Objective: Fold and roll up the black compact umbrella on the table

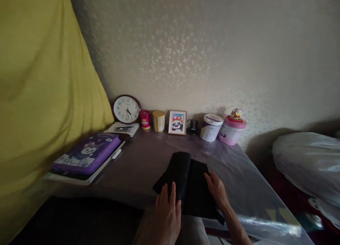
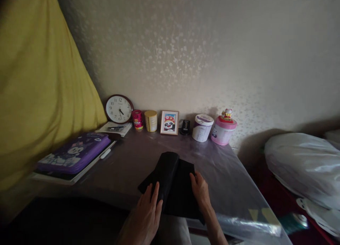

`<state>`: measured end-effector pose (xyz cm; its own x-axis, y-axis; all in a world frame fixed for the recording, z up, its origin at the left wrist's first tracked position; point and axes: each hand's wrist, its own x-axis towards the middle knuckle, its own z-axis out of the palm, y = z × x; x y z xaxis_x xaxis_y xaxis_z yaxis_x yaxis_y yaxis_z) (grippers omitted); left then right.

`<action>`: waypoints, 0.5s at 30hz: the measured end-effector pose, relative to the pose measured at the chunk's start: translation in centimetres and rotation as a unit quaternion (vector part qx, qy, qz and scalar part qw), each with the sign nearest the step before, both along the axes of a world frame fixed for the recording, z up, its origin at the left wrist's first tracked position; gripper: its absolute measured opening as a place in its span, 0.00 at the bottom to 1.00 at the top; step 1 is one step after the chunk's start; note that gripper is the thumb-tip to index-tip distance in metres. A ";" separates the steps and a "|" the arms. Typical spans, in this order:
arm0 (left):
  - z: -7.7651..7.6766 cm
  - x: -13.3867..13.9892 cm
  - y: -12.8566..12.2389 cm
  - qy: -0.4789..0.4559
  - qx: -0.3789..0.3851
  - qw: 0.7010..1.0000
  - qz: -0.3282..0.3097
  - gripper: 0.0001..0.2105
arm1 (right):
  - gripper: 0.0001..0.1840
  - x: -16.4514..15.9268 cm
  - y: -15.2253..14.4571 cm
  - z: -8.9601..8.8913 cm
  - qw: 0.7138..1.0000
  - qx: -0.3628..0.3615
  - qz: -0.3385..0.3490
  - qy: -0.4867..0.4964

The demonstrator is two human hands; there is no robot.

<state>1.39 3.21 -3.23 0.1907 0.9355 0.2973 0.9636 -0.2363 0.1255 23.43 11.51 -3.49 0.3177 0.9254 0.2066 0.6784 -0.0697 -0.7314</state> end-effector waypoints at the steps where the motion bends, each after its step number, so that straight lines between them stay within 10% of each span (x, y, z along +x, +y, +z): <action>1: 0.1 0.0 0.0 0.002 0.000 1.000 0.003 0.24 | 0.23 0.0 0.0 0.1 1.000 -0.001 0.003 0.002; 15: 0.2 0.1 0.0 -0.004 -0.011 1.000 0.008 0.24 | 0.27 -0.3 -0.5 2.6 0.996 0.022 0.023 0.079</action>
<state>1.47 3.19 -2.99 0.1729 0.9449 0.2781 0.9662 -0.2175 0.1383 23.10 11.04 -0.90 0.3065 0.9310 0.1984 0.5568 -0.0063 -0.8306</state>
